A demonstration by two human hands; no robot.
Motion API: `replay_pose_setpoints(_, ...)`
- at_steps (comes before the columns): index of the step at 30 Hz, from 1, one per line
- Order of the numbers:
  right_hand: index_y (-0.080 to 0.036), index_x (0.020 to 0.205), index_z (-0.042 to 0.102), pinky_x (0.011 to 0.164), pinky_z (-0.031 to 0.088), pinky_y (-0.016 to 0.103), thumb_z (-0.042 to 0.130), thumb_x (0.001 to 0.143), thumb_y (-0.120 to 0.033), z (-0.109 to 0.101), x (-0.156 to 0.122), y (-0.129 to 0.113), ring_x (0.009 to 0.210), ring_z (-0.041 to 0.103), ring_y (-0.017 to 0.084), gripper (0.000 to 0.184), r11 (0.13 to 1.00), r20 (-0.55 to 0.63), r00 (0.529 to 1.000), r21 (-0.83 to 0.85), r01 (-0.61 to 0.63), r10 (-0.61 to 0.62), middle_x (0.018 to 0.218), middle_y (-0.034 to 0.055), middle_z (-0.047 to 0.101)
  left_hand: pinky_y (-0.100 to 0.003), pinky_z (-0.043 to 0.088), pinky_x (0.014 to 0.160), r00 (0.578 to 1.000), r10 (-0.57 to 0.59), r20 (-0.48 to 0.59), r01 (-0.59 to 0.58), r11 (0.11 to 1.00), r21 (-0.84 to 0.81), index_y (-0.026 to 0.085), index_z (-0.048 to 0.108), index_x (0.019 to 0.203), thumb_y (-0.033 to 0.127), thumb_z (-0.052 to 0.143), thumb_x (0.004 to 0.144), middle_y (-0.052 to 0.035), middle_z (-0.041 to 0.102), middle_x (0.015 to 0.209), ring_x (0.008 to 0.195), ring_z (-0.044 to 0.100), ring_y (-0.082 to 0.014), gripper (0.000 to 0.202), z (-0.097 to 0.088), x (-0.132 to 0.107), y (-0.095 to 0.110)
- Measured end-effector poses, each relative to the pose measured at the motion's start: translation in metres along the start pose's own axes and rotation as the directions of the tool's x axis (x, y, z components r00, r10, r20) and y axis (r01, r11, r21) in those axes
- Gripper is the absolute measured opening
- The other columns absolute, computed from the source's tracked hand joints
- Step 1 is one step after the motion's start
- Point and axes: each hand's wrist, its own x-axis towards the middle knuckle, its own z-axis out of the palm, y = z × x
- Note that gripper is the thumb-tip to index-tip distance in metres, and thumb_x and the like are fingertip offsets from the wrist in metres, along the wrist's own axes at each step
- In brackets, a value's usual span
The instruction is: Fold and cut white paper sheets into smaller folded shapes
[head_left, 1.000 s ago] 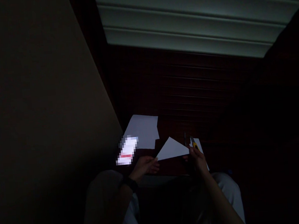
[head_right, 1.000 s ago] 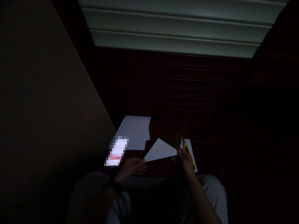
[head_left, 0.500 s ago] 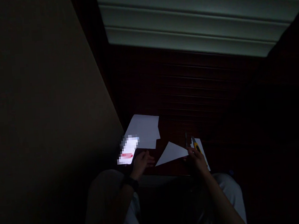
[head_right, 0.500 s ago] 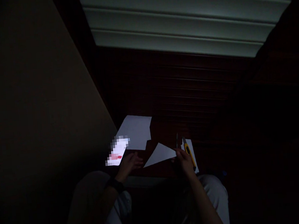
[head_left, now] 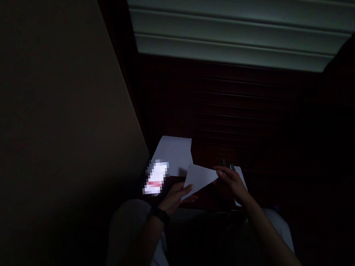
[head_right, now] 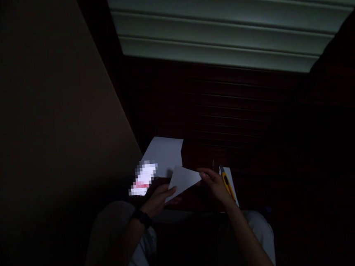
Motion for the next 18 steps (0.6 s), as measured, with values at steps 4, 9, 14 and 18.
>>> replay_pose_setpoints(4,-0.019,0.107,0.061,0.064,0.049,0.032,0.064,0.07,-0.051,-0.016,0.011,0.015,0.067,0.064,0.021,0.049,1.0,-0.056,0.998,0.011,-0.012,0.013,0.075,0.0054,0.067,-0.031,0.055,0.06,0.999,0.008,-0.047,-0.001,0.991,0.133,0.009,0.062,0.098,0.045,0.062,0.075,-0.0158,0.066,0.094,0.07,0.067,-0.0225,0.043,-0.01,0.001,-0.003)
replay_pose_setpoints(9,-0.019,0.103,0.06,0.062,0.051,0.033,0.063,0.07,-0.053,-0.023,0.01,0.046,0.067,0.065,0.02,0.047,0.996,-0.342,0.94,0.083,0.043,-0.012,0.087,0.0079,0.068,-0.035,0.056,0.067,0.988,0.129,-0.079,-0.115,0.979,0.169,0.012,0.056,0.108,0.044,0.053,0.082,-0.015,0.061,0.108,0.083,0.066,-0.0236,0.042,-0.016,0.013,-0.012)
replay_pose_setpoints(14,-0.026,0.118,0.052,0.061,0.053,0.034,0.06,0.072,-0.054,0.001,-0.003,0.062,0.068,0.066,0.02,0.054,0.984,-0.153,0.983,0.158,-0.075,0.1,0.101,0.008,0.065,-0.038,0.055,0.075,0.943,0.329,-0.047,-0.27,0.843,0.466,0.012,0.056,0.113,0.036,0.04,0.089,-0.0134,0.062,0.108,0.092,0.063,-0.0234,0.038,-0.007,0.02,-0.028)
replay_pose_setpoints(18,-0.037,0.133,0.032,0.068,0.053,0.037,0.052,0.077,-0.057,0.01,-0.007,0.059,0.094,0.062,0.026,0.063,0.942,-0.053,0.986,0.307,-0.136,0.16,0.129,0.0078,0.049,-0.038,0.037,0.102,0.855,0.497,0.151,-0.42,0.489,0.765,0.026,0.045,0.129,0.02,0.034,0.09,-0.0036,0.047,0.133,0.12,0.045,-0.0187,0.04,0.001,0.01,-0.034)
